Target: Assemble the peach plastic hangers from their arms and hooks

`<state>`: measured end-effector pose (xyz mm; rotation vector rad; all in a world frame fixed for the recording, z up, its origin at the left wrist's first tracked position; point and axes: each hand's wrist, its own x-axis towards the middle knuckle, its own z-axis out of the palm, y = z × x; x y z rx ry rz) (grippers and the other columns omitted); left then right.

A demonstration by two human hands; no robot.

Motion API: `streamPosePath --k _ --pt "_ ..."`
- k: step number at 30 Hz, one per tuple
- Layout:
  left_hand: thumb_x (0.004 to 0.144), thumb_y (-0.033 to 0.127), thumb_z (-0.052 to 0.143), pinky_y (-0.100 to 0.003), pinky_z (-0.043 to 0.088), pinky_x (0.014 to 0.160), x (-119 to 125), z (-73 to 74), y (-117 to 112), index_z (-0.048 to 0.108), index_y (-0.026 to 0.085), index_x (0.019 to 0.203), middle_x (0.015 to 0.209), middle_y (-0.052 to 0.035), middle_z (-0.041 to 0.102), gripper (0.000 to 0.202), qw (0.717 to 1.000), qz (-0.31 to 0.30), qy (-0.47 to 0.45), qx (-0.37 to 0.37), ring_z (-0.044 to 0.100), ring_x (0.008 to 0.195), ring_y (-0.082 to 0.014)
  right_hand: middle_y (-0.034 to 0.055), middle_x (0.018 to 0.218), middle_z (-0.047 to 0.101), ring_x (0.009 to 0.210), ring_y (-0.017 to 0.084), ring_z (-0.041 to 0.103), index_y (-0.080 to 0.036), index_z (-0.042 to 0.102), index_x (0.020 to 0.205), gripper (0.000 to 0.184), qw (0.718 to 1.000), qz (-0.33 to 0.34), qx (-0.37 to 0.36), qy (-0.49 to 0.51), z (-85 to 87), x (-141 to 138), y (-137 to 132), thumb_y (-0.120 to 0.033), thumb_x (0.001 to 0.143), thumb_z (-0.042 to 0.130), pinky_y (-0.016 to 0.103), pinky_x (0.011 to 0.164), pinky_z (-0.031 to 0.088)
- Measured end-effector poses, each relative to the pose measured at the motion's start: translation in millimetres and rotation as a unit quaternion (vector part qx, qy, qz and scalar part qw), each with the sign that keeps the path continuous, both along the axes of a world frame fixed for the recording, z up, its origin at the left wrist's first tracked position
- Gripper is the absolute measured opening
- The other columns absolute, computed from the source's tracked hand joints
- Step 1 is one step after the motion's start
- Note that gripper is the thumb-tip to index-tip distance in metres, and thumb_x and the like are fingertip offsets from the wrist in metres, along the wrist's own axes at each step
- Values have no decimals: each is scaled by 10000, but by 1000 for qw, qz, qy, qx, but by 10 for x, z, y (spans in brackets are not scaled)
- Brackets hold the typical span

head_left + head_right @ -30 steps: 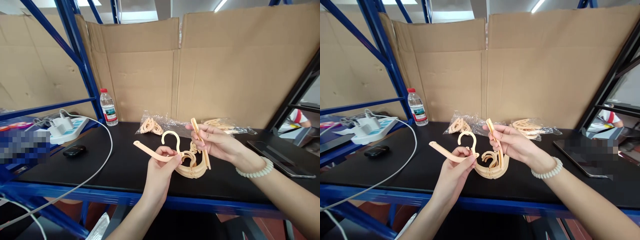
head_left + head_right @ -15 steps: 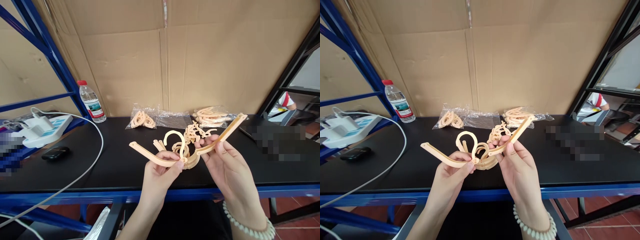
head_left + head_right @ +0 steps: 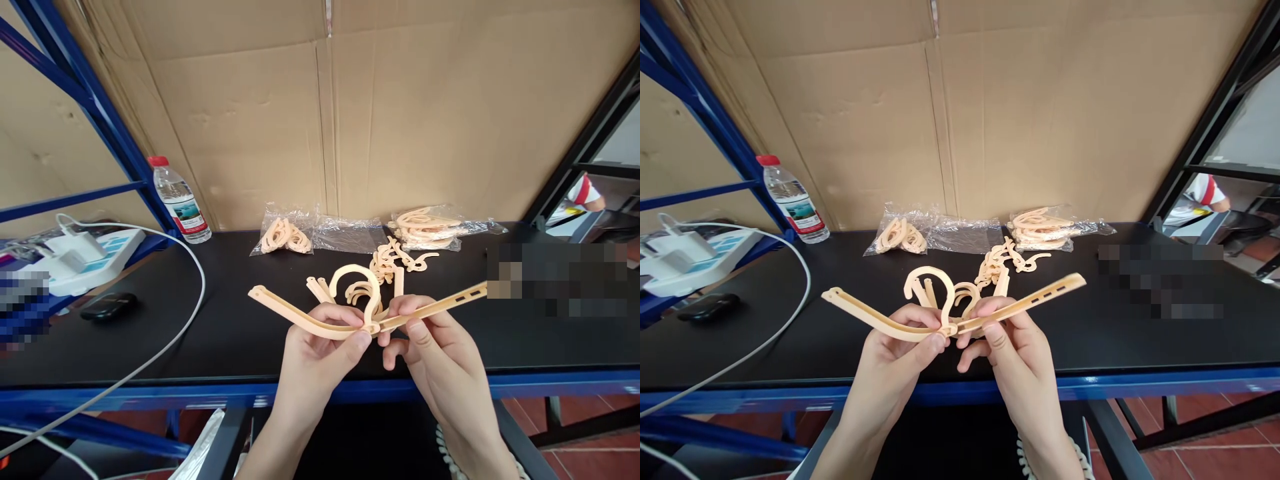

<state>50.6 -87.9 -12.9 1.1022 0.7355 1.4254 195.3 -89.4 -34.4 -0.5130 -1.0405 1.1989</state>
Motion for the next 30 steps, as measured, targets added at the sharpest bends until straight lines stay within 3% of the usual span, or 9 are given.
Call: streamPosePath --k 10,15,22,30 --pt "719 158 792 -248 527 731 -12 -22 2 693 177 730 755 -25 699 102 1000 -17 20 18 651 739 -148 38 913 631 742 135 633 -241 694 957 95 999 3 17 -41 -8 50 -1 -205 905 622 217 528 579" --pt "691 197 812 -271 536 700 32 -12 -27 721 173 727 747 -44 707 101 999 33 14 17 660 732 -176 50 910 697 771 161 661 -245 689 994 107 999 -19 -3 -49 -20 53 -1 -240 900 638 249 592 592" --pt "705 193 798 -249 544 674 77 -20 -43 773 189 756 763 -49 729 58 999 40 14 34 664 710 -166 33 945 715 728 151 681 -270 637 1141 236 997 -40 -10 -67 -65 49 -25 -243 907 632 308 712 610" --pt "677 208 823 -248 547 668 68 -34 -34 771 200 721 728 -33 716 68 998 55 -15 11 650 686 -153 33 945 695 821 167 688 -248 667 998 103 999 -9 10 -47 -52 40 -24 -215 918 611 290 694 621"
